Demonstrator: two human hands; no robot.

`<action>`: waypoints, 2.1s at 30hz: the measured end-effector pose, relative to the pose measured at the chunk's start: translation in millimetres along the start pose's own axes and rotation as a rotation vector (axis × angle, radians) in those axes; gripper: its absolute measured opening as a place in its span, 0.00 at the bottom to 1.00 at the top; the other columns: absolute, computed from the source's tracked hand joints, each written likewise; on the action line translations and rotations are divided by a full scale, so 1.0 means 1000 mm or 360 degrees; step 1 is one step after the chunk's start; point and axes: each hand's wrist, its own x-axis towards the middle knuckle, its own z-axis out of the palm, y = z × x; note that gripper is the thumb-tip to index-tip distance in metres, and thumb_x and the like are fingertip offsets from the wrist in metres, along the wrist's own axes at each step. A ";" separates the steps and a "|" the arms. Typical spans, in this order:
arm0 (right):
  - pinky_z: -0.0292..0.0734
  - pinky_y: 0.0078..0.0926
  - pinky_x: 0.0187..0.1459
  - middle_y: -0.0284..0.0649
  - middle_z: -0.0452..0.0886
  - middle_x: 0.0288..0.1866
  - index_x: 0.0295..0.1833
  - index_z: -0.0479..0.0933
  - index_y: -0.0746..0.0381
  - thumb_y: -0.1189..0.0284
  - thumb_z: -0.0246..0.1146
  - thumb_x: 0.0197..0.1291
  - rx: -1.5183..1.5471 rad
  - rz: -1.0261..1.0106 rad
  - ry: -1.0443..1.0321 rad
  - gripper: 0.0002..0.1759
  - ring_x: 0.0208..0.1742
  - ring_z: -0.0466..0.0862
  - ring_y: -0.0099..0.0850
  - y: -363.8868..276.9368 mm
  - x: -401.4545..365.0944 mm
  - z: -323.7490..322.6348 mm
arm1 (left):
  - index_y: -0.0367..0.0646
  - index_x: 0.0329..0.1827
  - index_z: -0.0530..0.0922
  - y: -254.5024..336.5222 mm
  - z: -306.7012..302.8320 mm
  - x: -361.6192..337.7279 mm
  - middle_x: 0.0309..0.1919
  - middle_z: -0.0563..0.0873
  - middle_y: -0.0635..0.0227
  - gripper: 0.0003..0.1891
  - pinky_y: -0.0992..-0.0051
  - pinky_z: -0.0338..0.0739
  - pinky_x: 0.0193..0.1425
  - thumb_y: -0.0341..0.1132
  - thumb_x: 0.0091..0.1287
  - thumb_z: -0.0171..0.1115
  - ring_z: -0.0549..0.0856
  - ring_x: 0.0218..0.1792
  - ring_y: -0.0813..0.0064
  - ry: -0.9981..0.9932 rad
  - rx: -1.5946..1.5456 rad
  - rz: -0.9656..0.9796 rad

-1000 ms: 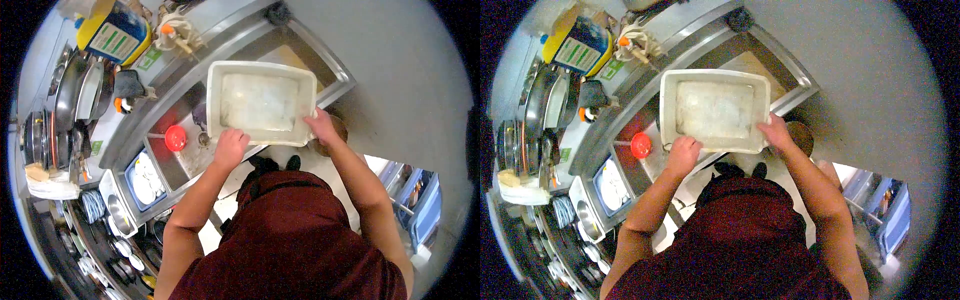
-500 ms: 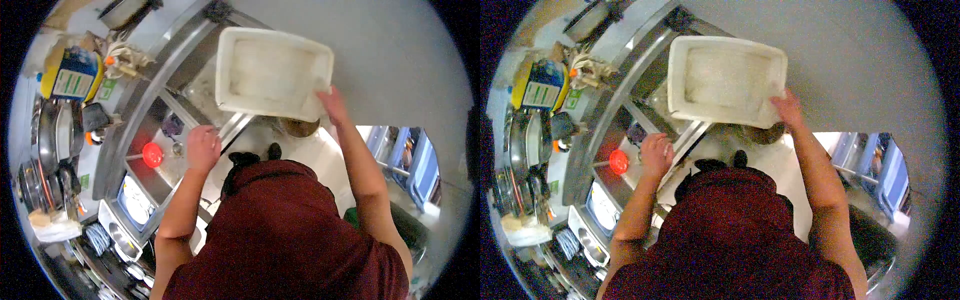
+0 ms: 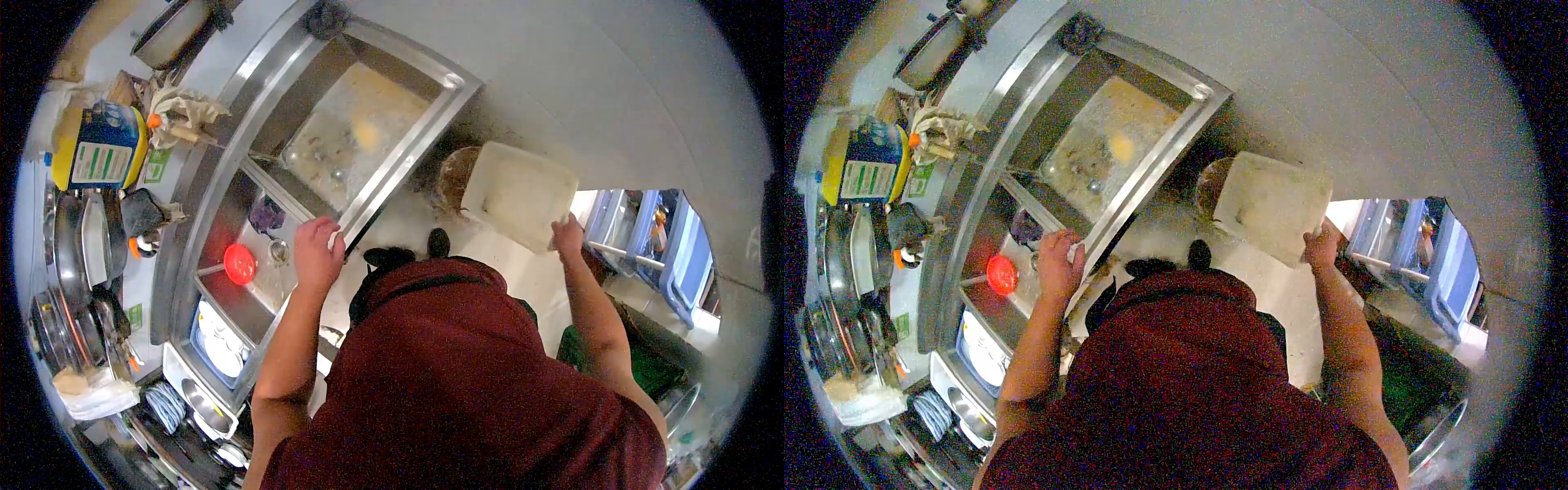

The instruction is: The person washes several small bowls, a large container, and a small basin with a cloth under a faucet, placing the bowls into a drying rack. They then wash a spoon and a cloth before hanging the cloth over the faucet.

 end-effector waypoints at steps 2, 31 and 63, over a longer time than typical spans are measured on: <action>0.76 0.34 0.45 0.49 0.82 0.40 0.56 0.70 0.69 0.73 0.62 0.52 -0.0260 -0.0117 0.0034 0.24 0.40 0.82 0.43 0.000 -0.002 0.022 | 0.43 0.35 0.79 0.000 -0.001 -0.002 0.42 0.80 0.59 0.07 0.63 0.73 0.50 0.29 0.53 0.64 0.78 0.44 0.57 -0.0024 -0.0022 -0.0013; 0.76 0.38 0.49 0.54 0.82 0.41 0.45 0.78 0.67 0.56 0.66 0.44 -0.0339 0.0030 -0.1008 0.28 0.43 0.82 0.47 -0.079 -0.026 0.104 | 0.42 0.38 0.79 -0.031 -0.010 -0.074 0.43 0.81 0.59 0.08 0.63 0.73 0.52 0.31 0.56 0.63 0.78 0.47 0.56 -0.0150 -0.0047 -0.0352; 0.75 0.25 0.34 0.36 0.80 0.33 0.43 0.76 0.64 0.69 0.61 0.55 0.0289 0.0129 -0.0755 0.12 0.32 0.79 0.26 -0.448 -0.066 0.120 | 0.46 0.25 0.70 -0.511 0.202 -0.288 0.18 0.73 0.66 0.07 0.71 0.64 0.14 0.34 0.60 0.57 0.72 0.14 0.71 0.1092 -0.2453 -0.3003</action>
